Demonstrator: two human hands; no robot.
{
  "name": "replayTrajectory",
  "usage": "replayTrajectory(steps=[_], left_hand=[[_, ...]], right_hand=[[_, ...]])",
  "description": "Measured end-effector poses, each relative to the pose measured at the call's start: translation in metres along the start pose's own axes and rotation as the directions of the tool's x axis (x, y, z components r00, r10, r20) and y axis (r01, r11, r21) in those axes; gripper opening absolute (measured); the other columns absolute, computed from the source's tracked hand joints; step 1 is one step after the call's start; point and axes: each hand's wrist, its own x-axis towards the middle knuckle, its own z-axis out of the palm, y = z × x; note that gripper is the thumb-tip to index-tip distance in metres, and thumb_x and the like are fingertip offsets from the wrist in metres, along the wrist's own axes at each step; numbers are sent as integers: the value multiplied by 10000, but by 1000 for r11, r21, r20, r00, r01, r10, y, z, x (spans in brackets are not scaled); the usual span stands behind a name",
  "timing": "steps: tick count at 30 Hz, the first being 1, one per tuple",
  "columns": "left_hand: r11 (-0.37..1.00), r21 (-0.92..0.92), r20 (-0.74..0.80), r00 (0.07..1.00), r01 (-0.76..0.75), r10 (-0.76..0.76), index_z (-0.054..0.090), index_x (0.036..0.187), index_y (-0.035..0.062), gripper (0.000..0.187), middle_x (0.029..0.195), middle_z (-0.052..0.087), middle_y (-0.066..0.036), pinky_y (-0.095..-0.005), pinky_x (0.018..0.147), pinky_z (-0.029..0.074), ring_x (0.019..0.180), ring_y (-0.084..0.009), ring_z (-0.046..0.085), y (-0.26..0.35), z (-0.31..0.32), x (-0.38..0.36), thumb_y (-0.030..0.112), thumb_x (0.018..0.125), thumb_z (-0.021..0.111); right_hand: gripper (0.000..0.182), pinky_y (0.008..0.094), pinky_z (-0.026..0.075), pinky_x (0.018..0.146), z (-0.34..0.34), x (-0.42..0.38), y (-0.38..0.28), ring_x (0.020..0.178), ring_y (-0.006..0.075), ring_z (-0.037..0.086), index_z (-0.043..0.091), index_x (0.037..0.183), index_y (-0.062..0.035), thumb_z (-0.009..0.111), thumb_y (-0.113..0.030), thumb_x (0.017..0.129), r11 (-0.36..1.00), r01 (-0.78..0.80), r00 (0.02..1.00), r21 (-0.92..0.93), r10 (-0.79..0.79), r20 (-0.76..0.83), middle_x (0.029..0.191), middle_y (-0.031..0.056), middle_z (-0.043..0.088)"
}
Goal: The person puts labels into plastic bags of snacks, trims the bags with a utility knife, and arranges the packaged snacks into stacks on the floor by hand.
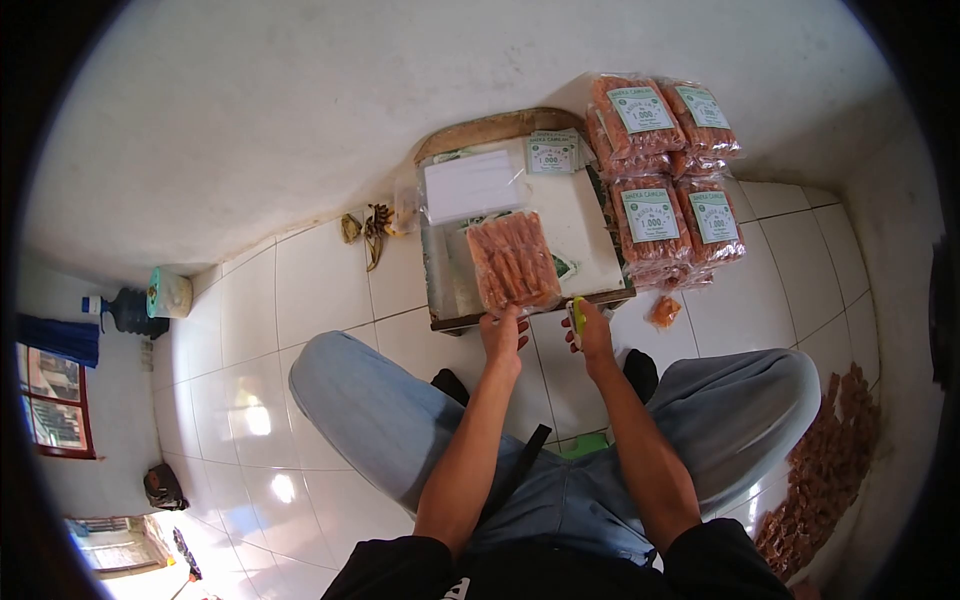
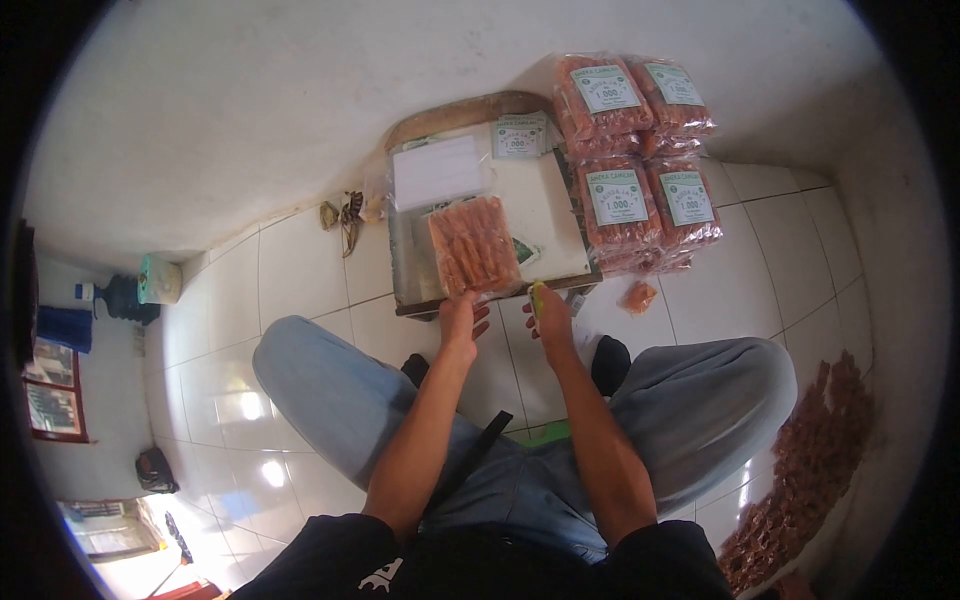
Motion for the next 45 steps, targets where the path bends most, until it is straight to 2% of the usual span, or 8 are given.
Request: replayTrajectory(steps=[5, 12, 17, 25, 27, 35, 39, 45], left_hand=[[1000, -8, -17, 999, -30, 29, 558, 1106, 66, 347, 970, 647, -64, -320, 672, 507, 839, -184, 656, 1, 6, -7, 132, 787, 676], [993, -40, 40, 993, -110, 112, 534, 1157, 47, 416, 943, 667, -84, -297, 625, 518, 788, -181, 673, -12, 7, 6, 77, 782, 712], [984, -152, 50, 993, -98, 106, 520, 1146, 16, 401, 938, 661, -111, -313, 613, 559, 770, -198, 671, -14, 10, 4, 55, 793, 706], [968, -198, -23, 988, -154, 153, 330, 1245, -20, 545, 1043, 591, -191, -344, 670, 606, 841, -244, 666, -17, 14, 2, -11, 812, 661], [967, -226, 19, 992, -116, 123, 288, 1187, 14, 533, 1162, 476, -201, -351, 629, 595, 933, -248, 615, -16, 12, 4, -15, 803, 657], [976, -187, 42, 992, -111, 121, 346, 1162, -8, 496, 1130, 506, -177, -346, 598, 574, 890, -242, 622, -20, 7, 20, -37, 767, 644], [976, -195, 156, 979, -101, 133, 377, 1138, -18, 470, 1093, 528, -168, -326, 569, 542, 840, -226, 622, -15, 4, 19, -50, 748, 637], [990, -99, 78, 991, -98, 106, 385, 1127, -19, 499, 1059, 543, -165, -314, 575, 524, 790, -214, 610, -30, 3, 42, -20, 716, 667]], right_hand=[[378, 274, 400, 430, 5, -8, 6, 530, 137, 530, 568, 1046, -54, 434, -392, 945, 980, -44, 983, -194, 77, 166, 800, 79, 626], [386, 273, 406, 455, 12, -10, 13, 565, 135, 540, 574, 1053, -34, 447, -385, 955, 990, -106, 961, -88, 125, 246, 825, 78, 625], [343, 282, 425, 506, 13, -3, 22, 610, 146, 556, 571, 1020, -20, 447, -336, 969, 995, 95, 932, 24, -98, 350, 842, 82, 622], [331, 276, 418, 532, 22, -7, 12, 636, 137, 538, 567, 1005, -14, 451, -323, 969, 993, 116, 925, -7, -105, 365, 851, 90, 621], [325, 273, 415, 531, 25, -8, 11, 635, 134, 532, 569, 1012, -10, 461, -314, 968, 994, 113, 923, -13, -100, 372, 850, 89, 621], [328, 248, 358, 508, 32, -6, 10, 572, 93, 474, 617, 917, -22, 566, -344, 946, 997, 67, 942, 36, -75, 327, 726, 15, 556], [319, 255, 386, 539, 28, 3, 19, 638, 107, 501, 602, 986, -27, 541, -340, 962, 998, 62, 921, 22, -66, 384, 831, 45, 601], [339, 253, 387, 553, 29, 5, 23, 641, 106, 496, 604, 964, -30, 560, -366, 957, 997, 69, 922, 37, -78, 380, 817, 36, 592]])
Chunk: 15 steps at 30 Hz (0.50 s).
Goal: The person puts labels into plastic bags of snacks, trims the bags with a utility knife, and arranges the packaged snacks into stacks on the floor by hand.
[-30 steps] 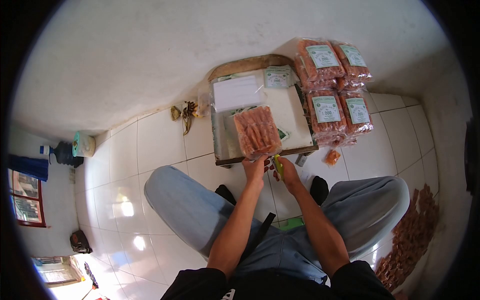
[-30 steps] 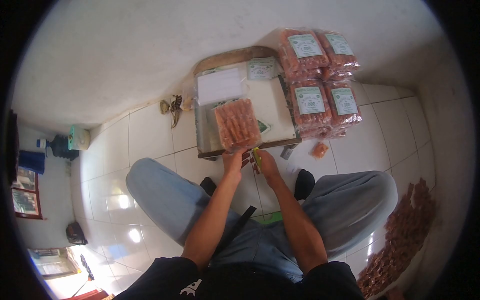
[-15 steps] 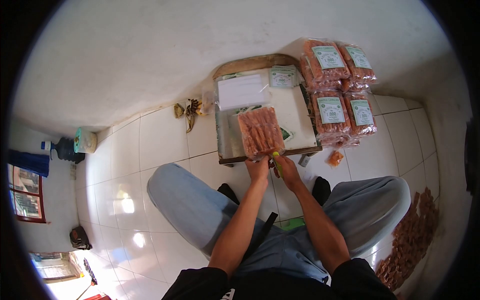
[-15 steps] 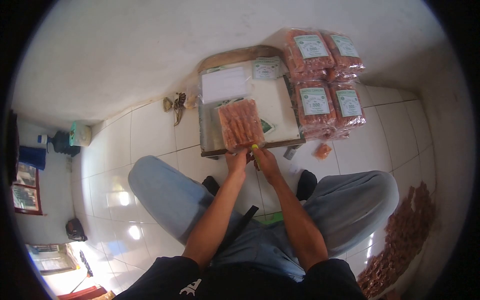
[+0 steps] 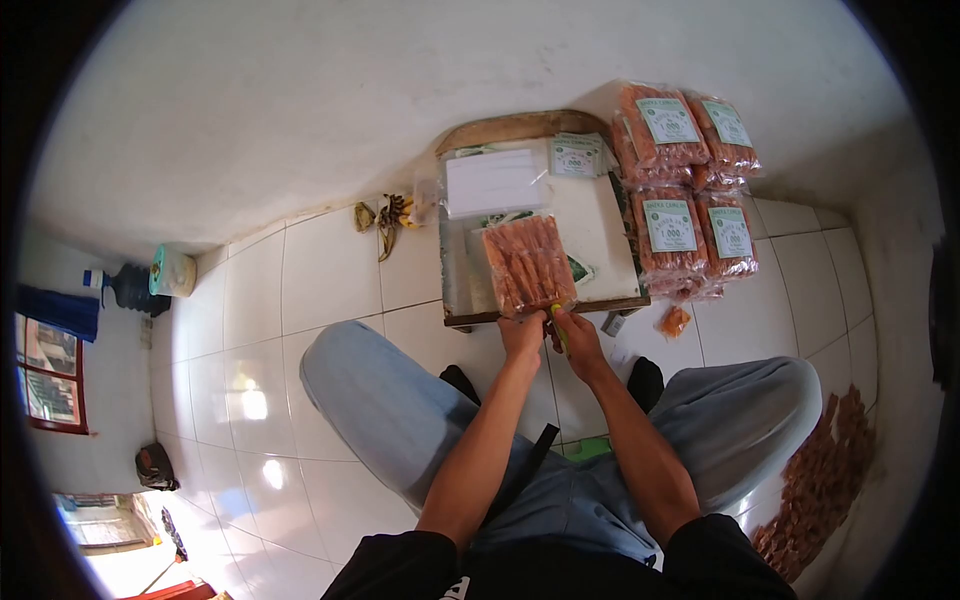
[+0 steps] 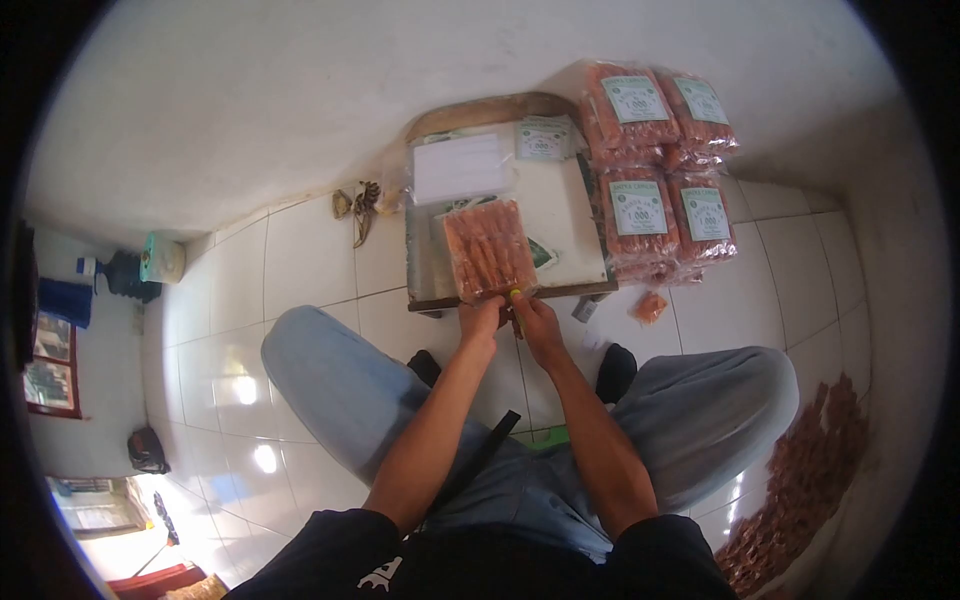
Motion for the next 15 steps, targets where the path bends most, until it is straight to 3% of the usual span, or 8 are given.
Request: replayTrajectory(steps=[4, 6, 8, 13, 15], left_hand=[[999, -43, 23, 1000, -9, 10, 382, 1119, -23, 508, 1045, 544, -164, -317, 550, 518, 774, -218, 611, 0, 3, -1, -16, 704, 676], [998, -18, -54, 997, -58, 57, 588, 1059, -52, 282, 905, 654, -122, -320, 547, 551, 666, -238, 670, 1, 7, -6, -64, 778, 597], [998, -15, -59, 997, -54, 53, 588, 1059, -48, 279, 909, 654, -123, -319, 546, 552, 665, -234, 670, 3, 7, -9, -60, 780, 601], [993, -92, 0, 997, -80, 81, 585, 1061, -37, 273, 924, 653, -128, -307, 547, 550, 654, -223, 672, 15, 8, -22, -46, 789, 609], [994, -109, -19, 1000, -7, 5, 584, 1052, -18, 259, 916, 649, -115, -290, 580, 546, 671, -209, 664, 20, 8, -30, -19, 795, 617]], right_hand=[[326, 253, 384, 551, -2, 4, 6, 637, 102, 494, 608, 929, -22, 586, -347, 947, 998, 32, 999, -56, -33, -27, 793, 33, 587], [319, 253, 383, 550, -1, 5, 8, 633, 100, 494, 609, 918, -20, 593, -337, 944, 996, 51, 998, -71, -54, -37, 776, 32, 583], [340, 254, 384, 523, 3, 4, 9, 586, 99, 488, 626, 864, -7, 583, -335, 943, 992, 65, 988, -104, -79, -134, 698, 24, 562], [314, 260, 397, 522, 3, 1, -2, 598, 116, 518, 615, 935, -20, 547, -326, 952, 999, 7, 996, -50, -12, -84, 766, 59, 626], [331, 263, 401, 507, 2, -3, -10, 586, 122, 529, 618, 943, -26, 519, -342, 956, 999, -21, 998, -49, 18, -64, 774, 68, 634]])
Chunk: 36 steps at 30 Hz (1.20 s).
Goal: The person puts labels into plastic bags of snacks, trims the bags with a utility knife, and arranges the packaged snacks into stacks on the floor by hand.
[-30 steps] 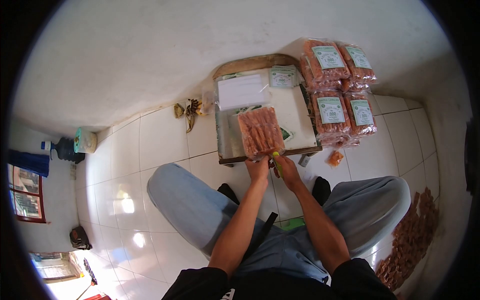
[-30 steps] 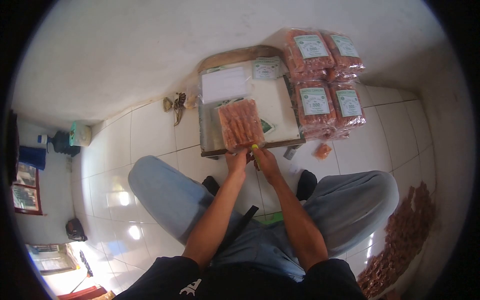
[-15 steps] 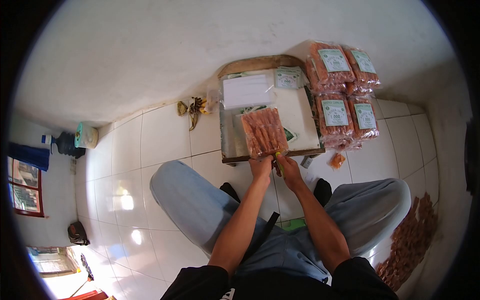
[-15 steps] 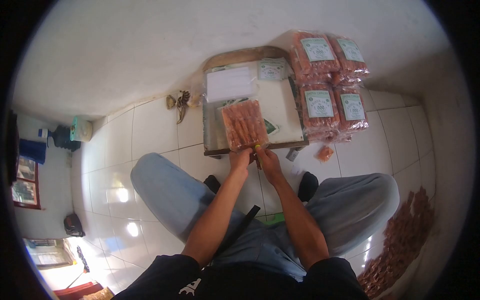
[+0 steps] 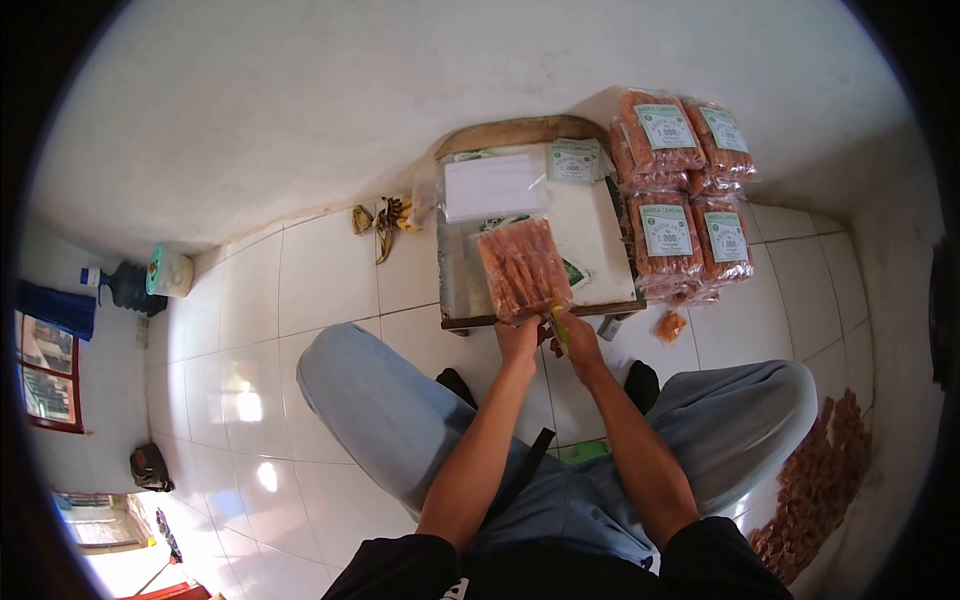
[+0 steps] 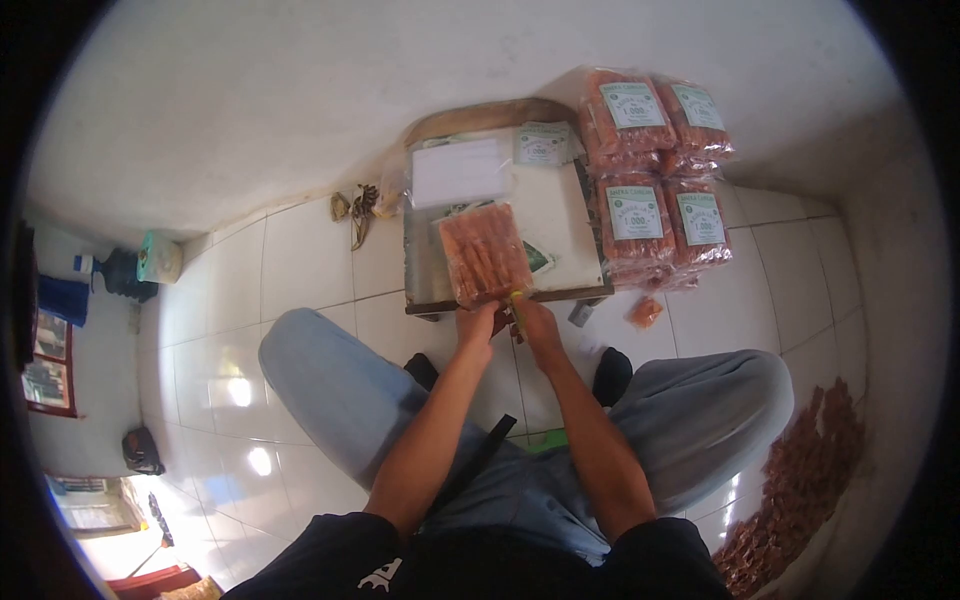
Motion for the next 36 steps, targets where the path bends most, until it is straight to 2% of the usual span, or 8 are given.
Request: replayTrajectory(steps=[6, 12, 14, 18, 20, 27, 29, 36], left_hand=[[985, -142, -37, 994, 101, -107, 478, 1074, 6, 317, 938, 592, -130, -314, 677, 580, 749, -203, 644, -2, -3, 2, 53, 799, 628], [886, -438, 44, 988, 153, -149, 479, 1063, 35, 280, 924, 592, -110, -323, 742, 579, 787, -211, 636, -4, -1, 2, 18, 807, 592], [884, -440, 37, 986, 161, -161, 483, 1069, 35, 286, 928, 594, -107, -321, 739, 579, 790, -212, 636, -3, 0, 0, 9, 808, 598], [901, -408, 44, 989, 149, -144, 501, 1070, 33, 302, 945, 597, -99, -295, 710, 571, 788, -198, 632, -4, -1, -1, -1, 809, 648], [913, -382, 44, 989, 144, -138, 473, 1117, 34, 379, 950, 597, -99, -278, 693, 562, 784, -187, 629, -4, -3, -1, -8, 797, 672], [957, -270, -48, 991, 109, -127, 187, 1352, 98, 831, 986, 586, -109, -232, 606, 528, 758, -158, 619, -1, -7, 0, -59, 739, 726], [964, -247, -85, 989, 100, -125, 180, 1356, 120, 841, 996, 578, -112, -232, 592, 520, 749, -159, 616, 3, -5, -4, -65, 734, 715], [999, 38, -170, 985, -33, 39, 65, 1437, 193, 930, 1030, 551, -126, -256, 573, 490, 707, -168, 613, 27, 3, -30, -35, 747, 647]], right_hand=[[370, 264, 382, 438, -12, -5, -6, 513, 124, 526, 610, 963, -57, 453, -391, 948, 991, -55, 987, -120, 36, -154, 741, 66, 619], [363, 247, 403, 478, -31, 9, 4, 537, 102, 512, 625, 992, 6, 550, -345, 941, 982, 185, 902, -46, -188, -388, 763, 59, 624], [397, 269, 464, 542, -33, 16, -3, 620, 147, 584, 590, 1104, 16, 598, -339, 925, 943, 197, 849, -268, -301, -435, 844, 83, 637], [506, 341, 508, 803, -33, 21, -13, 898, 257, 636, 534, 1219, 56, 678, -282, 872, 773, 203, 751, -601, -516, -411, 1026, 156, 643], [578, 395, 424, 991, -41, 31, -6, 1129, 335, 566, 494, 1267, 59, 718, -242, 827, 583, 134, 709, -802, -621, -333, 1199, 222, 586], [552, 420, 422, 979, -35, 30, -26, 1153, 357, 536, 506, 1252, 22, 734, -170, 787, 594, 237, 739, -769, -624, -254, 1223, 214, 573], [554, 429, 426, 937, -31, 23, -37, 1101, 344, 549, 522, 1249, -14, 750, -174, 771, 515, 50, 810, -856, -522, -267, 1208, 159, 591], [588, 449, 347, 981, -38, 32, -29, 1154, 300, 501, 541, 1281, -99, 747, -256, 753, 226, 116, 678, -967, -730, -89, 1233, 86, 582]])
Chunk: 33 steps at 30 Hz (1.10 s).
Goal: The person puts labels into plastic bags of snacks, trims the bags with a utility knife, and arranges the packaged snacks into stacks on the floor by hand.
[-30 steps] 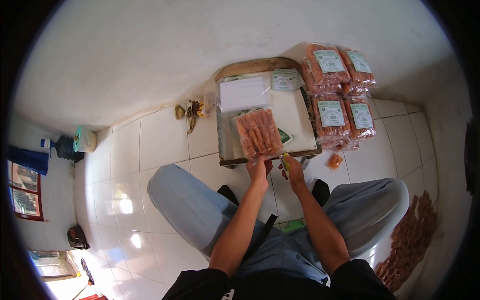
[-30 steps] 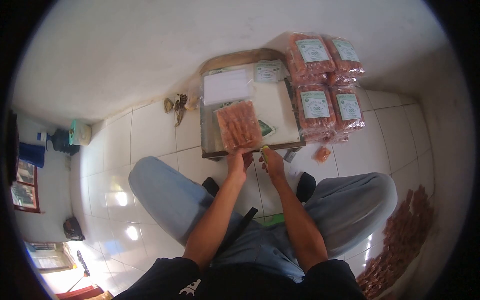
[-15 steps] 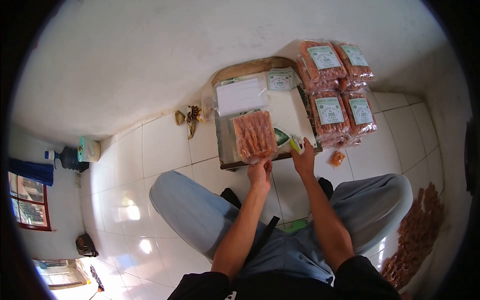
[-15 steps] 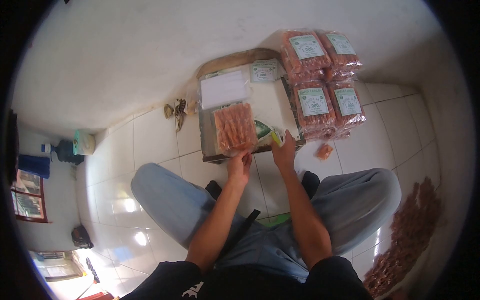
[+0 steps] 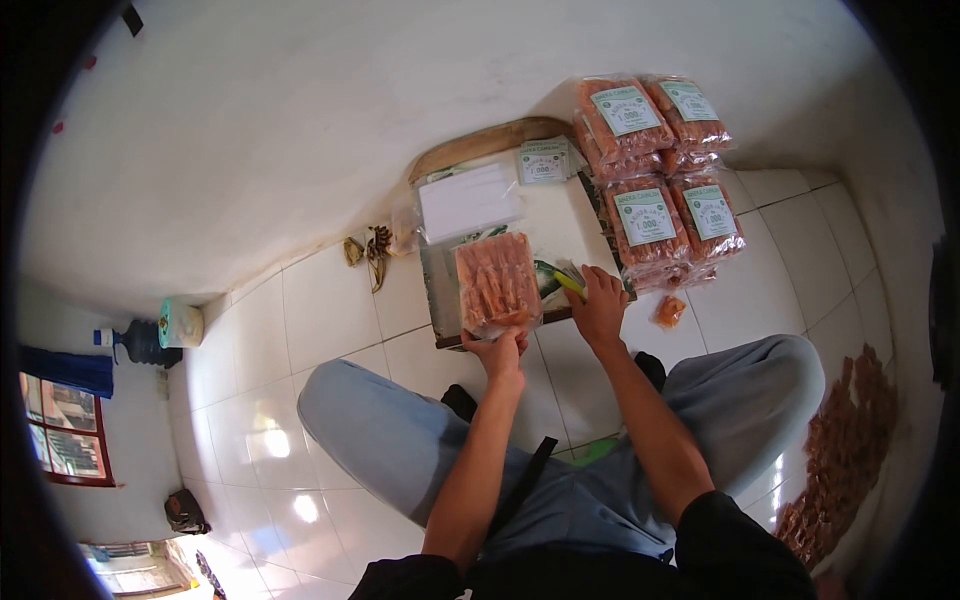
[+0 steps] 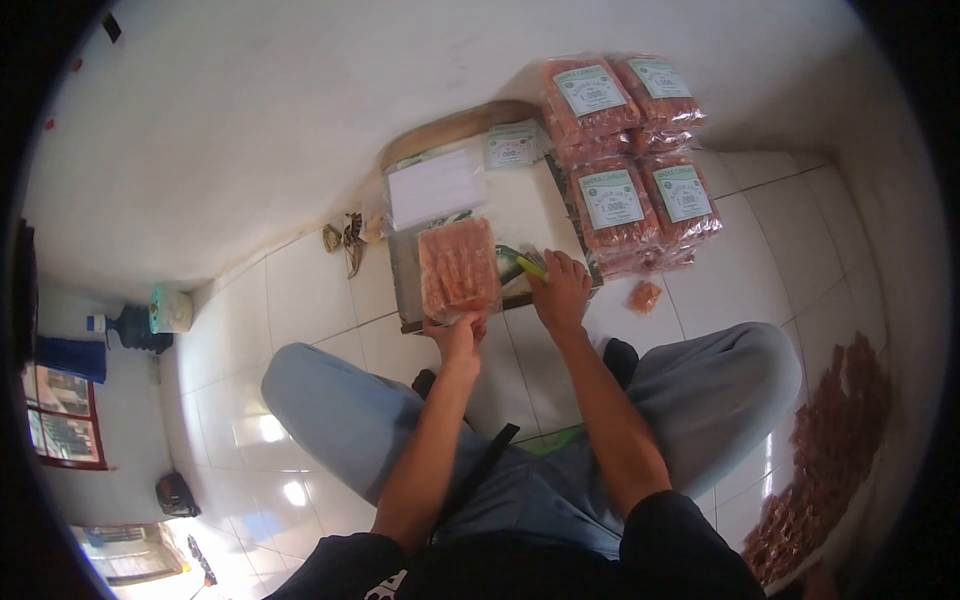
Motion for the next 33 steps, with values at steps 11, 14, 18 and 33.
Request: replayTrajectory(steps=[11, 14, 18, 33], left_hand=[[983, 148, 151, 985, -106, 83, 23, 1455, 111, 809, 980, 576, -140, -284, 606, 510, 693, -172, 640, 28, -14, -9, 57, 858, 566], [978, 147, 189, 975, -149, 120, 51, 1443, 70, 768, 957, 585, -145, -282, 618, 515, 691, -177, 644, 27, -22, -4, 55, 861, 552], [975, 139, 205, 968, -175, 145, 156, 1370, 41, 669, 949, 615, -169, -292, 650, 520, 724, -198, 651, 36, -30, -11, 85, 849, 574], [531, 620, 505, 812, -578, 295, 595, 1097, -46, 373, 734, 623, -58, -255, 612, 458, 661, -112, 589, 175, -52, -2, 231, 850, 639]], right_hand=[[772, 512, 221, 1095, -14, 11, -46, 1357, 327, 309, 422, 1406, -213, 704, -110, 696, 952, 277, 932, 131, -300, 205, 1449, 84, 379], [766, 513, 229, 1092, -8, 14, -50, 1356, 334, 316, 426, 1401, -236, 691, -82, 699, 952, 281, 926, 123, -302, 225, 1456, 89, 382], [774, 512, 239, 1085, 3, 13, -55, 1341, 337, 340, 427, 1401, -246, 697, -72, 697, 936, 307, 928, 173, -335, 164, 1443, 93, 404], [571, 364, 449, 896, -33, 20, -80, 1027, 253, 593, 511, 1217, -54, 793, -240, 756, 640, 97, 916, 762, -356, 183, 1067, 104, 622]])
